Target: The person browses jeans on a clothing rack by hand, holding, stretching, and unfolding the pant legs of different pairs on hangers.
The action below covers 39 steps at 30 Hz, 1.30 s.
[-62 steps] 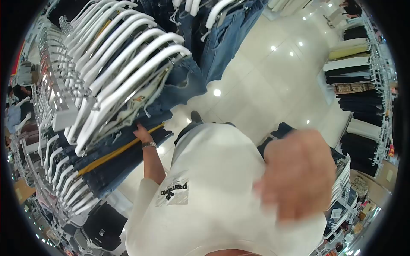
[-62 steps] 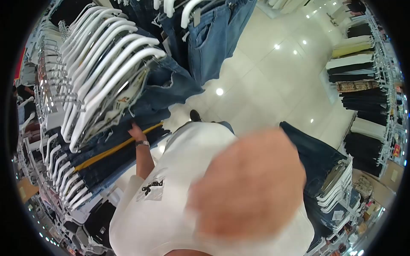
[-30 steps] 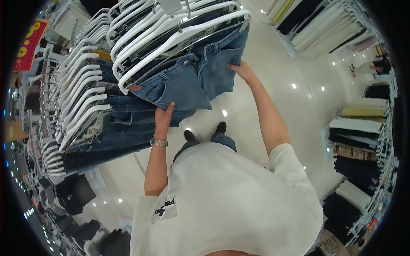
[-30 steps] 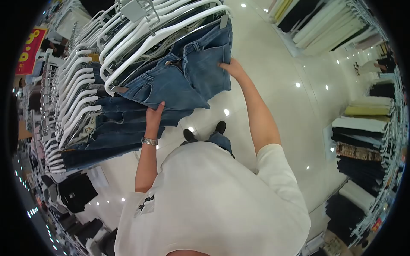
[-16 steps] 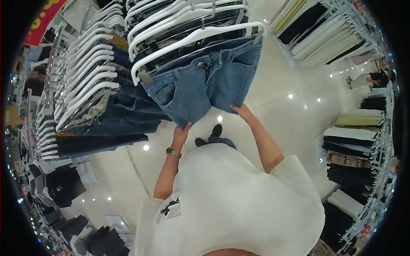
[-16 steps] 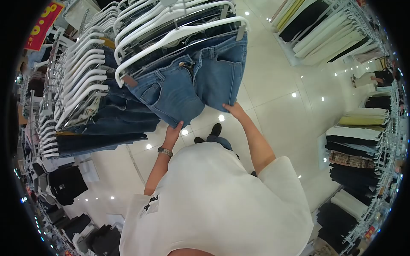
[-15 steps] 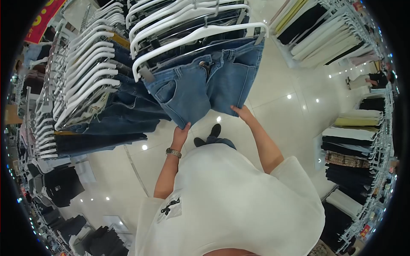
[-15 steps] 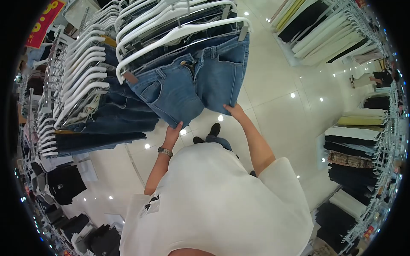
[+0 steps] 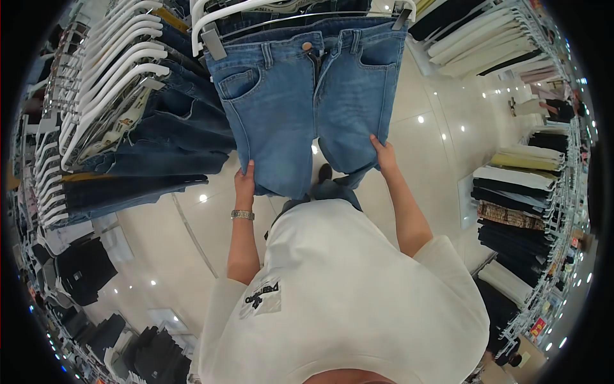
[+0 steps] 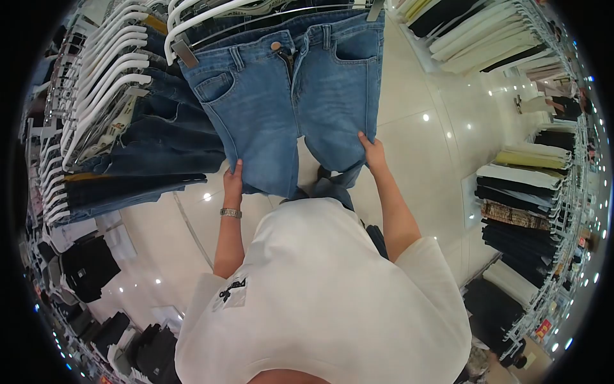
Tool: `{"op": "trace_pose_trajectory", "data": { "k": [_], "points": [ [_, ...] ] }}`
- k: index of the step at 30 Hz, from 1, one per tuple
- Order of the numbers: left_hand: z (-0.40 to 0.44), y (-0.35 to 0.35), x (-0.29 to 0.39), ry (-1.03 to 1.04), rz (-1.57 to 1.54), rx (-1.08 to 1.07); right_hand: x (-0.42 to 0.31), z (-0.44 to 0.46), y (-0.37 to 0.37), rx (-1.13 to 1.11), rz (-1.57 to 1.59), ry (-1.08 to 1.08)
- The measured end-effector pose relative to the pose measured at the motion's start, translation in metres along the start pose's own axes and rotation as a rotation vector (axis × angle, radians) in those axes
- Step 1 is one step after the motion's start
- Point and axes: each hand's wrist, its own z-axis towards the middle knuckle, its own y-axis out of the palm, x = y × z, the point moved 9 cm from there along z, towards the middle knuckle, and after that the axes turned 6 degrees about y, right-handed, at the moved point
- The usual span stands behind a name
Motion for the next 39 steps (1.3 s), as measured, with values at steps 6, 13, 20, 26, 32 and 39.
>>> {"op": "trace_pose_trajectory", "data": {
  "k": [6, 13, 20, 26, 32, 39],
  "points": [
    [-0.014, -0.006, -0.008, 0.057, -0.020, 0.061, 0.003, 0.008, 0.010, -0.101, 0.011, 0.012],
    [-0.037, 0.019, -0.060, 0.109, 0.164, 0.113, 0.005, 0.004, 0.005, -0.270, -0.196, 0.063],
    [-0.084, 0.054, -0.054, 0.211, 0.272, 0.240, 0.024, -0.002, 0.000, -0.489, -0.411, 0.062],
    [-0.124, 0.051, -0.039, 0.129, 0.217, 0.340, 0.027, 0.011, -0.018, -0.564, -0.420, 0.060],
    [-0.152, 0.042, -0.048, 0.072, 0.308, 0.449, 0.038, 0.023, -0.025, -0.591, -0.299, 0.134],
    [-0.160, 0.054, -0.081, 0.154, 0.529, 0.570, 0.035, -0.004, -0.017, -0.600, -0.109, 0.140]
  ]
}}
